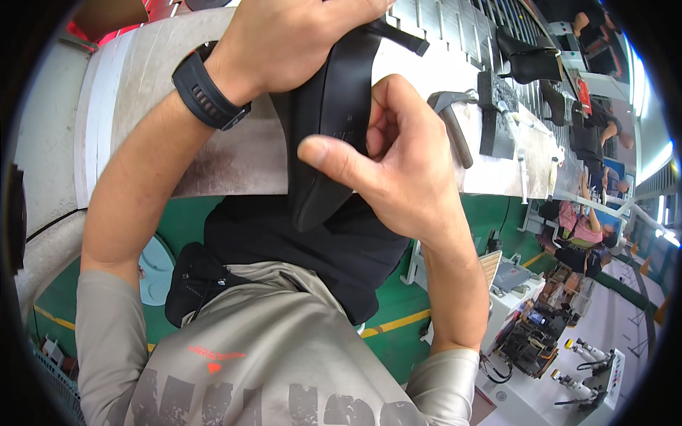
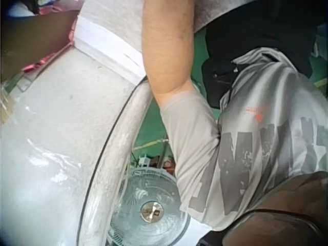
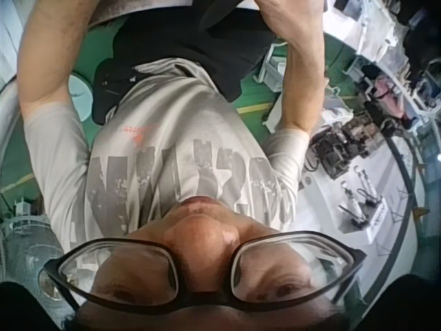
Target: The person takes a partially assembled shoe from a conveyor belt, fits an insole and heel component by hand, and then uses a hammer to secure the heel and smooth the edges of the shoe. The person repeats this process for a second shoe.
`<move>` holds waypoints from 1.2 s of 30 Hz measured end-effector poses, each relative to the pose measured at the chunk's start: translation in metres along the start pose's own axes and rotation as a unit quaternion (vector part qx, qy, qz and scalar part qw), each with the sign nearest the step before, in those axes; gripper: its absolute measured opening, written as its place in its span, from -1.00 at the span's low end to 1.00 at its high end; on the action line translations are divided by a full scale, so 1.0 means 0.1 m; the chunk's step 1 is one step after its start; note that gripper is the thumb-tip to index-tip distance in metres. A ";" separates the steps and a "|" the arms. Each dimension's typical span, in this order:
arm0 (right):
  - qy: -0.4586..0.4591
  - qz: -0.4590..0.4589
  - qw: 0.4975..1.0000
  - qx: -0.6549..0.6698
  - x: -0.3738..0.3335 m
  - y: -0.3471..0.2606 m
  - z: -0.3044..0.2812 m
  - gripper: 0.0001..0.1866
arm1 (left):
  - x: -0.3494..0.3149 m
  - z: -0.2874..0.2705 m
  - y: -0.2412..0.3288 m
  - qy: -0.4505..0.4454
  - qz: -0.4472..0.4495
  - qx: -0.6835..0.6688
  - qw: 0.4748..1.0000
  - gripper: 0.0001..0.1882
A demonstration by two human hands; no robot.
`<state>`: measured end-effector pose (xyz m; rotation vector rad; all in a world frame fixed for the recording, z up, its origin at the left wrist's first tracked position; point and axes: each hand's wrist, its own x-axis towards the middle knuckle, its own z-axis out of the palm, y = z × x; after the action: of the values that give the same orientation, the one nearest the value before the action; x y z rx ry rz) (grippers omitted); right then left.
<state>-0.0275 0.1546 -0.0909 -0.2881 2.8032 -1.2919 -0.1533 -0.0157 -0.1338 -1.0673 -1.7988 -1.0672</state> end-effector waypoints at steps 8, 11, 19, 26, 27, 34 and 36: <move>0.012 -0.010 0.987 0.158 -0.14 0.17 0.11 -0.25 | -0.02 -0.01 0.02 -0.002 -0.068 -0.067 0.995 -0.81; 0.046 0.024 0.987 0.155 -0.20 0.17 0.18 -0.30 | 0.04 -0.07 0.11 -0.050 0.020 0.055 0.997 -0.81; 0.151 0.021 0.965 0.213 0.24 0.13 0.30 -0.58 | 0.09 -0.29 -0.13 -0.157 -0.203 -0.246 0.935 -0.33; 0.163 -0.178 0.967 -0.084 0.04 0.36 -0.06 -0.32 | -0.17 -0.83 0.44 -0.037 -0.288 -0.023 0.957 -0.34; 0.154 -0.166 0.971 -0.071 0.02 0.41 -0.05 -0.26 | -0.35 -0.89 0.57 -0.043 -0.239 0.016 0.970 -0.24; 0.132 -0.252 0.948 -0.140 0.00 0.63 -0.05 -0.13 | -0.57 -0.95 0.82 -0.193 -0.095 0.049 0.975 -0.10; 0.136 -0.251 0.949 -0.133 0.03 0.64 -0.04 -0.09 | -0.56 -0.99 0.81 -0.260 -0.083 0.060 0.960 -0.08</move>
<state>-0.0407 0.1974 -0.1364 -0.9614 3.2829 -1.0780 -0.0404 -0.0970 -0.1277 -1.2162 -2.3743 -0.8011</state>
